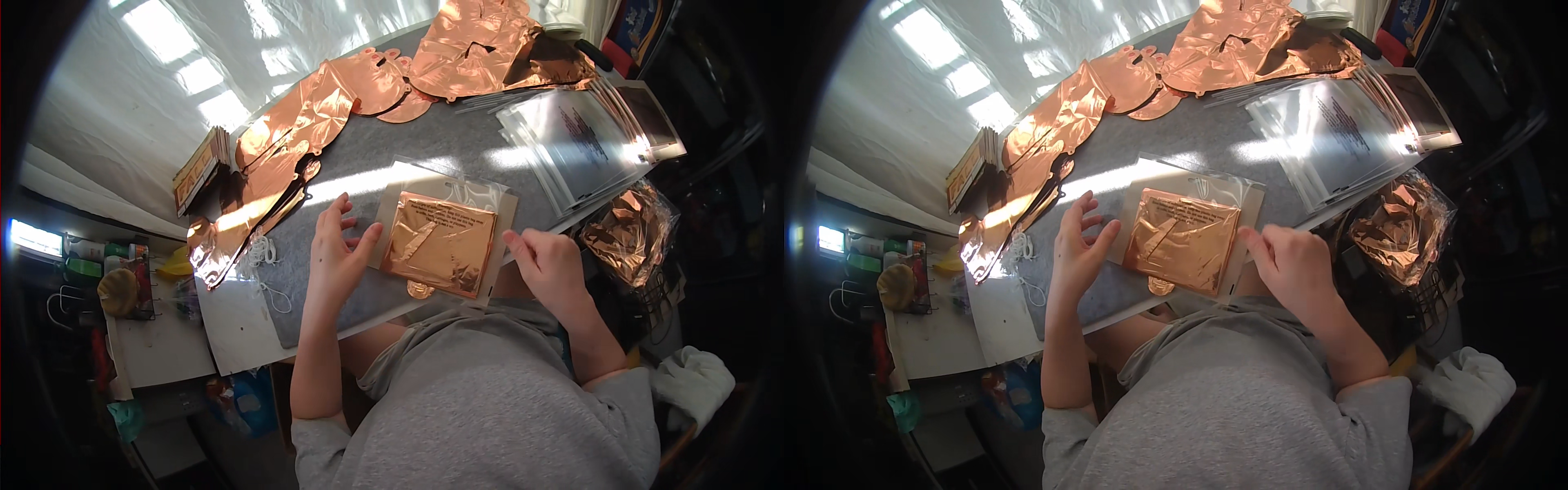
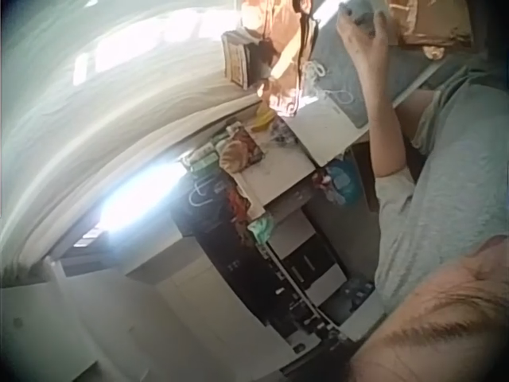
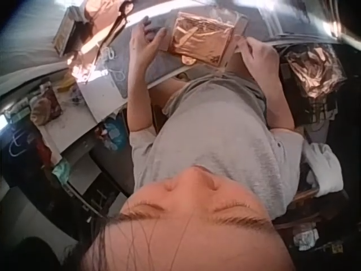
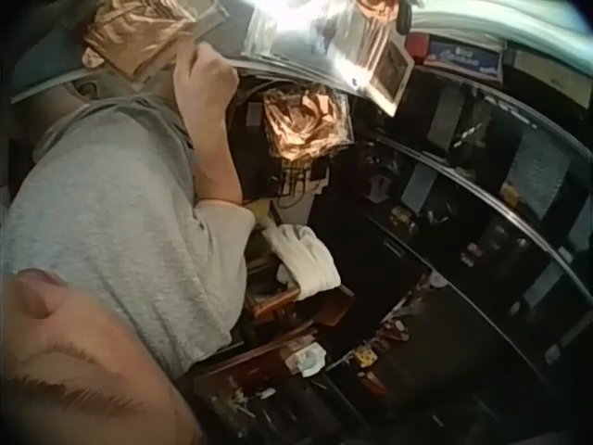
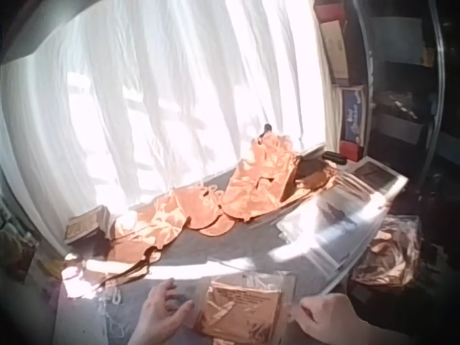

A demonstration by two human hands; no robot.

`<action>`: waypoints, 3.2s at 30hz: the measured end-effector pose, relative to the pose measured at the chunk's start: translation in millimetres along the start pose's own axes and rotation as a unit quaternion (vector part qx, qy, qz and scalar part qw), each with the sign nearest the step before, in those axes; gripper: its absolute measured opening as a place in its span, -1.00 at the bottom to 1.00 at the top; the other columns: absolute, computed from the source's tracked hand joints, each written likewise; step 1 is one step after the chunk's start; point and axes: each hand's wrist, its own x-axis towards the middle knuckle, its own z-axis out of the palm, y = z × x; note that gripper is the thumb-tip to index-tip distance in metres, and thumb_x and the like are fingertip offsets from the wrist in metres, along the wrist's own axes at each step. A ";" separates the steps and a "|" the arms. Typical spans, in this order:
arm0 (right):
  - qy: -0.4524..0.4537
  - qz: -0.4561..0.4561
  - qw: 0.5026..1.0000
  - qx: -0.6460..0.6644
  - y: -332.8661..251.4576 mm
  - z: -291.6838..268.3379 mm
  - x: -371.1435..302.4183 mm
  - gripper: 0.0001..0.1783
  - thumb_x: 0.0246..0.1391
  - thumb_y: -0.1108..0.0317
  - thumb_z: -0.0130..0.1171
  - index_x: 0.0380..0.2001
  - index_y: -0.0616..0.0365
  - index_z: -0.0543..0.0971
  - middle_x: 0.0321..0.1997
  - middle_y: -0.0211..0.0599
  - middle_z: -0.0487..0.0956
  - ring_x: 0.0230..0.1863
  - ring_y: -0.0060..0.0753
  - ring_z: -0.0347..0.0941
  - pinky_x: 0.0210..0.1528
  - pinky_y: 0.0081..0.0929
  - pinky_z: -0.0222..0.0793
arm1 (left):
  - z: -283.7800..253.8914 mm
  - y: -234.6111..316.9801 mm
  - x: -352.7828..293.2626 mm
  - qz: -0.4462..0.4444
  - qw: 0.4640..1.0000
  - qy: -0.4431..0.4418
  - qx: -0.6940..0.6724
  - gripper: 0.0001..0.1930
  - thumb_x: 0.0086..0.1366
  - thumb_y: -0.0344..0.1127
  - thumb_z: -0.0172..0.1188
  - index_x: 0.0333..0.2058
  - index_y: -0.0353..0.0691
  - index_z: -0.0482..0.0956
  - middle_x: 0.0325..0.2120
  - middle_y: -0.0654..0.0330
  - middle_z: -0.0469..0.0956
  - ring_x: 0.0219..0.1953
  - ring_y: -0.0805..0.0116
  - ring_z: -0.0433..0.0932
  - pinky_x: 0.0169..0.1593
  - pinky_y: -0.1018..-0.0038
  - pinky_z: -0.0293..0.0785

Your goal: Organizing, folding, and packaging metallic balloons and cardstock labels into plastic sleeves.

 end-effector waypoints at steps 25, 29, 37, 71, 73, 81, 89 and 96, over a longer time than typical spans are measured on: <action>-0.031 -0.172 0.840 0.514 -28.0 58.1 60.1 -0.67 0.19 0.67 0.25 0.00 0.21 0.54 -0.05 -0.39 0.63 0.06 -0.59 0.53 0.15 -0.51 0.42 | -22.4 -14.5 -60.4 0.141 0.923 0.059 -0.353 -0.68 0.25 -0.47 0.38 -0.01 -0.34 0.65 -0.01 0.09 0.54 -0.02 0.31 0.56 0.07 0.46 0.46; -0.029 -0.174 0.859 0.481 -30.9 50.5 61.7 -0.66 0.17 0.66 0.26 0.00 0.21 0.54 -0.02 -0.36 0.63 0.08 -0.54 0.54 0.18 -0.48 0.42 | -18.2 -7.8 -54.6 0.214 0.853 0.134 -0.458 -0.69 0.31 -0.35 0.37 -0.02 -0.37 0.64 0.06 -0.09 0.58 0.10 0.10 0.58 0.26 0.12 0.43; -0.010 -0.167 0.730 0.663 -60.6 35.2 63.8 -0.84 0.25 0.51 0.26 -0.11 0.27 0.61 -0.06 -0.10 0.68 0.02 -0.34 0.62 0.12 -0.40 0.49 | -4.5 -3.2 -51.2 0.240 0.857 0.210 -0.405 -0.90 0.37 -0.46 0.24 -0.22 -0.37 0.66 -0.25 -0.04 0.71 -0.10 0.16 0.68 0.28 -0.09 0.45; -0.070 -0.212 0.942 0.249 -32.2 32.6 29.5 -0.02 -0.06 0.28 0.54 0.40 0.10 0.26 0.18 -0.09 0.48 0.07 -0.13 0.54 0.14 -0.29 0.47 | 11.9 -20.3 -73.1 -0.036 0.957 0.166 -0.235 -0.15 0.42 -0.40 0.22 0.50 -0.22 -0.13 0.46 -0.20 -0.01 0.49 -0.06 0.07 0.45 0.14 0.13; -0.066 -0.210 0.949 0.226 -32.4 33.3 29.4 -0.09 -0.07 0.24 0.54 0.34 0.13 0.34 0.14 -0.08 0.51 0.03 -0.07 0.54 0.11 -0.27 0.48 | 10.3 -19.1 -78.1 0.050 0.990 0.084 0.100 -0.27 0.44 -0.25 0.19 0.47 -0.24 0.07 0.48 -0.28 -0.07 0.52 -0.23 -0.05 0.48 0.02 -0.02; 0.045 -0.237 0.970 -0.027 -50.2 25.0 36.7 -0.27 -0.12 0.08 0.51 0.15 0.04 0.55 0.04 -0.15 0.54 0.08 -0.13 0.51 0.05 -0.28 0.50 | 16.4 -9.9 -81.5 0.116 0.957 -0.011 0.265 -0.11 0.27 0.14 0.30 0.44 -0.19 0.21 0.45 -0.22 0.08 0.48 -0.31 0.03 0.46 -0.08 -0.02; -0.029 -0.282 0.955 0.087 -21.5 17.6 72.1 -0.52 -0.02 0.17 0.44 -0.03 0.11 0.63 -0.09 -0.19 0.59 0.01 -0.15 0.54 0.03 -0.24 0.50 | -3.9 8.8 -82.1 0.120 0.939 -0.044 0.319 -0.12 0.23 0.24 0.30 0.40 -0.13 0.31 0.41 -0.19 0.14 0.42 -0.20 0.15 0.40 -0.05 0.07; 0.072 -0.328 0.855 -0.396 59.8 15.6 204.9 -0.87 -0.13 0.40 0.24 -0.43 0.11 0.67 -0.32 -0.34 0.59 -0.13 -0.27 0.56 -0.06 -0.39 0.52 | -6.5 19.8 -31.4 0.212 0.943 -0.054 0.249 -0.52 0.40 -0.06 0.19 0.24 -0.02 0.52 0.30 0.02 0.34 0.40 -0.09 0.21 0.46 -0.08 0.00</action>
